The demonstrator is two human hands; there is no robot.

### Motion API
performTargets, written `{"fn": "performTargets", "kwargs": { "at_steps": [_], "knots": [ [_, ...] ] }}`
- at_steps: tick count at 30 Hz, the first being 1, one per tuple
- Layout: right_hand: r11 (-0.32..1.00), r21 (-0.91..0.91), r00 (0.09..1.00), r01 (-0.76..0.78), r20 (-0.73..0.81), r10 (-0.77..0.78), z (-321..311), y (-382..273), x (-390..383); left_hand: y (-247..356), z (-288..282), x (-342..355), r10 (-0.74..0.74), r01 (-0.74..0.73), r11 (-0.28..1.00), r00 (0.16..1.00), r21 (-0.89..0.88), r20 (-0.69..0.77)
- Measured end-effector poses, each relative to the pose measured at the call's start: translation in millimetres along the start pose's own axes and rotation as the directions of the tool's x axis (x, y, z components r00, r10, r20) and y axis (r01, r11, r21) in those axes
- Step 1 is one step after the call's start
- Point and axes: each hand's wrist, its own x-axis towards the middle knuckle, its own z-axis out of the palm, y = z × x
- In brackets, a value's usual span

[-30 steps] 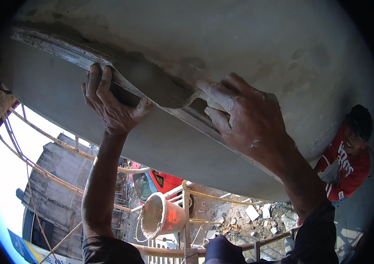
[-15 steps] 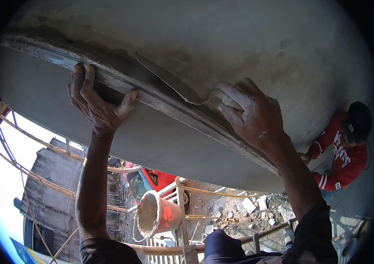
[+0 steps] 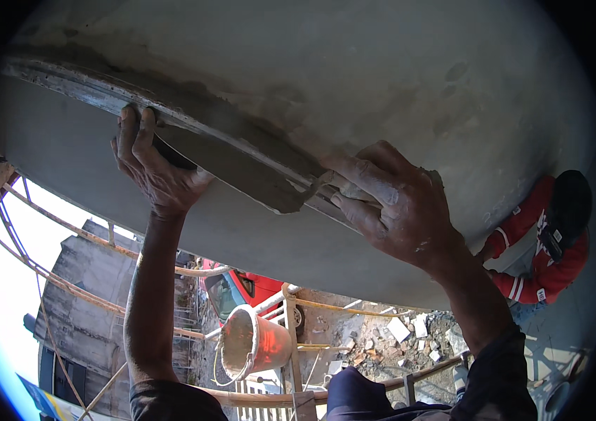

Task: The person scoops mortar from a bucket using a trowel and applies it along the corner edge of a concrete wall. The person repeatedly gathers mortar from the bucket and smooths it along the wall edge.

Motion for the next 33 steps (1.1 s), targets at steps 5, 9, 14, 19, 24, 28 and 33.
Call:
{"fn": "performTargets", "kwargs": {
  "at_steps": [5,9,14,19,24,28,33],
  "knots": [
    [0.997,0.032,0.997,-0.070,-0.032,0.071,-2,5,23,2,-6,-2,-0.038,0.031,0.997,0.996,0.077,0.087],
    [0.996,-0.075,0.999,-0.044,-0.011,0.043,10,6,45,3,-5,-1,-0.033,0.027,0.996,0.996,0.081,0.078],
    [0.991,-0.135,1.000,-0.019,0.008,0.020,15,-7,48,2,-5,-2,-0.029,0.024,0.998,0.996,0.062,0.082],
    [1.000,-0.030,0.999,0.010,0.033,-0.009,-3,-13,36,-3,0,-1,0.005,-0.005,1.000,1.000,0.002,0.002],
    [0.993,-0.111,0.999,-0.039,-0.008,0.038,-7,-4,31,0,-3,-2,0.000,0.000,0.999,1.000,0.041,0.012],
    [0.974,-0.214,0.997,-0.073,0.007,0.077,7,16,18,5,-3,1,-0.027,0.026,0.999,0.999,0.033,0.024],
    [0.972,-0.211,0.993,-0.099,0.044,0.110,22,28,-5,2,-3,0,-0.020,0.020,0.999,1.000,0.033,0.011]
  ]
}}
